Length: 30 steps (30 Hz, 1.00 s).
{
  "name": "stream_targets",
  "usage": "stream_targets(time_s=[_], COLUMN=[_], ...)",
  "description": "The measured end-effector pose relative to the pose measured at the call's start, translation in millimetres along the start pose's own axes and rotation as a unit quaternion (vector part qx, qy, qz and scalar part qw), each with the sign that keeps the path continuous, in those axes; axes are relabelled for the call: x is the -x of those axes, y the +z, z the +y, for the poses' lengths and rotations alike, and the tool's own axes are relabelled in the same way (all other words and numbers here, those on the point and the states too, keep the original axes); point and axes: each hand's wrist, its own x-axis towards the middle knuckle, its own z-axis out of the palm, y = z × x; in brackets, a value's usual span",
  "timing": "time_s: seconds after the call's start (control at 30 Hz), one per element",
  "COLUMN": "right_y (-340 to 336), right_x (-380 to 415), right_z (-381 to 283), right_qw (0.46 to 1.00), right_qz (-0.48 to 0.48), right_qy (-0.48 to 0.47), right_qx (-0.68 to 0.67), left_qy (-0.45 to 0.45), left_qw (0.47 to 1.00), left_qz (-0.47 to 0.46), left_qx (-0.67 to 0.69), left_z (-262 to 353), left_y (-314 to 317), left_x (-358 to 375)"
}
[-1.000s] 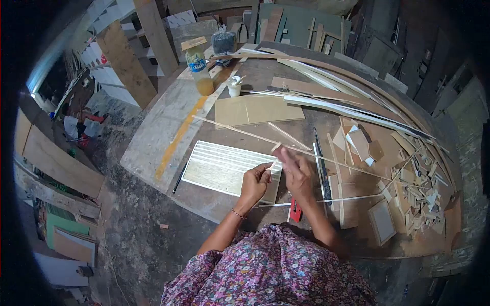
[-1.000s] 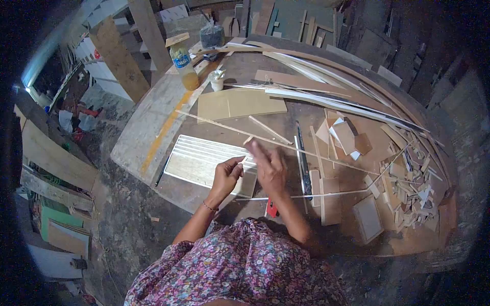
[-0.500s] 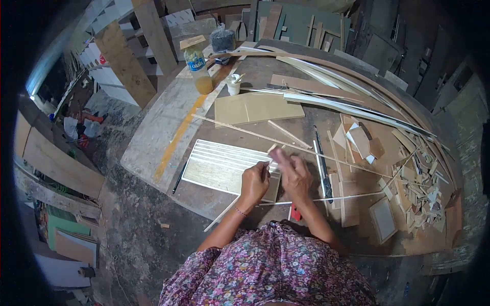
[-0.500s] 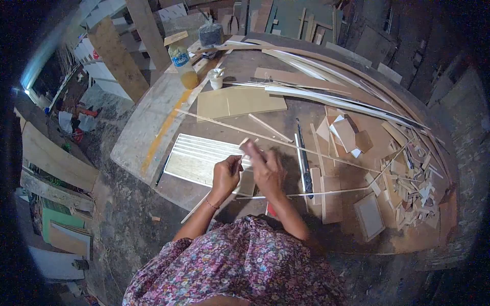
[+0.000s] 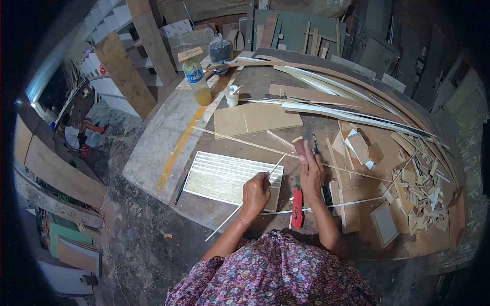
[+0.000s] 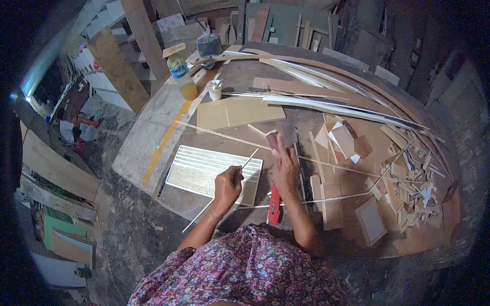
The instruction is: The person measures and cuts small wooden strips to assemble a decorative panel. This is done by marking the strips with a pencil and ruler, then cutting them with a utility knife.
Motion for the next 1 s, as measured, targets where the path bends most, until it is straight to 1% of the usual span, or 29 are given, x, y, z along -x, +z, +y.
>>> stream_targets(time_s=[0.03,0.07,0.13,0.17,0.23,0.27,0.33,0.43,0.47,0.53,0.57,0.6,0.63,0.67,0.7,0.73,0.77,0.83,0.9,0.93,1.0], right_y=[9.1,25.3,27.5,26.9,24.7,26.6,31.7,33.7,32.4,27.8,27.7,28.1,28.0,25.7,26.5,27.9,27.3,19.9,13.8,17.7,25.6], right_x=[2.4,7.0,8.5,9.1,7.9,7.2,3.9,-0.9,-3.7,-9.5,-12.4,-15.9,-17.7,-18.6,-17.8,-17.2,-16.3,-11.2,-3.8,2.8,27.2], right_z=[0.1,1.9,3.8,4.8,-1.2,-1.9,-1.8,0.1,1.7,5.5,8.0,11.1,14.8,20.0,17.8,14.9,11.6,3.7,-5.9,-6.1,-12.5], right_qw=[0.995,0.978,0.96,0.928,0.837,0.832,0.823,0.826,0.822,0.812,0.818,0.823,0.828,0.86,0.917,0.958,0.983,0.993,0.996,0.999,0.991], right_qz=[0.029,0.059,0.001,-0.023,-0.073,-0.068,-0.058,-0.053,-0.048,-0.039,-0.029,-0.02,-0.01,-0.041,-0.002,0.036,0.074,0.045,0.0,-0.01,-0.048], right_qy=[0.015,0.03,0.117,0.175,0.286,0.284,0.276,0.273,0.28,0.301,0.294,0.287,0.283,0.273,0.198,0.117,0.031,-0.004,-0.034,-0.05,-0.105], right_qx=[-0.098,-0.196,-0.255,-0.327,-0.46,-0.471,-0.493,-0.489,-0.493,-0.498,-0.494,-0.489,-0.484,-0.429,-0.347,-0.259,-0.166,-0.112,-0.081,-0.018,-0.063], left_qy=[-0.03,-0.06,-0.102,-0.114,-0.141,-0.144,-0.17,-0.209,-0.225,-0.233,-0.238,-0.263,-0.256,-0.25,-0.244,-0.236,-0.226,-0.198,-0.201,-0.195,-0.194], left_qw=[0.999,0.995,0.983,0.976,0.959,0.955,0.945,0.923,0.913,0.909,0.907,0.887,0.884,0.881,0.877,0.895,0.904,0.923,0.923,0.926,0.928], left_qz=[-0.014,-0.03,-0.069,-0.082,-0.106,-0.104,-0.132,-0.162,-0.172,-0.172,-0.172,-0.185,-0.201,-0.218,-0.234,-0.203,-0.19,-0.157,-0.143,-0.135,-0.126], left_qx=[0.039,0.077,0.139,0.167,0.222,0.237,0.245,0.279,0.294,0.3,0.303,0.331,0.335,0.339,0.342,0.318,0.308,0.289,0.295,0.294,0.293], left_z=[-0.8,-1.6,2.4,2.5,-0.1,-2.8,-1.3,4.1,4.6,0.2,-2.3,2.7,-1.6,-7.7,-10.7,-4.9,-7.2,-10.8,-10.9,-13.5,-13.9], left_y=[1.2,1.6,0.9,2.6,6.2,9.2,5.6,-0.9,-2.4,-4.3,-5.8,-12.3,-13.3,-13.5,-13.8,-14.5,-12.9,-8.7,-7.5,-4.8,-5.2], left_x=[-0.1,-0.3,-1.6,-3.2,-4.6,-3.7,-4.6,-8.7,-7.9,-2.2,1.1,0.6,1.4,3.3,4.2,3.7,5.3,2.7,2.4,2.8,2.0])
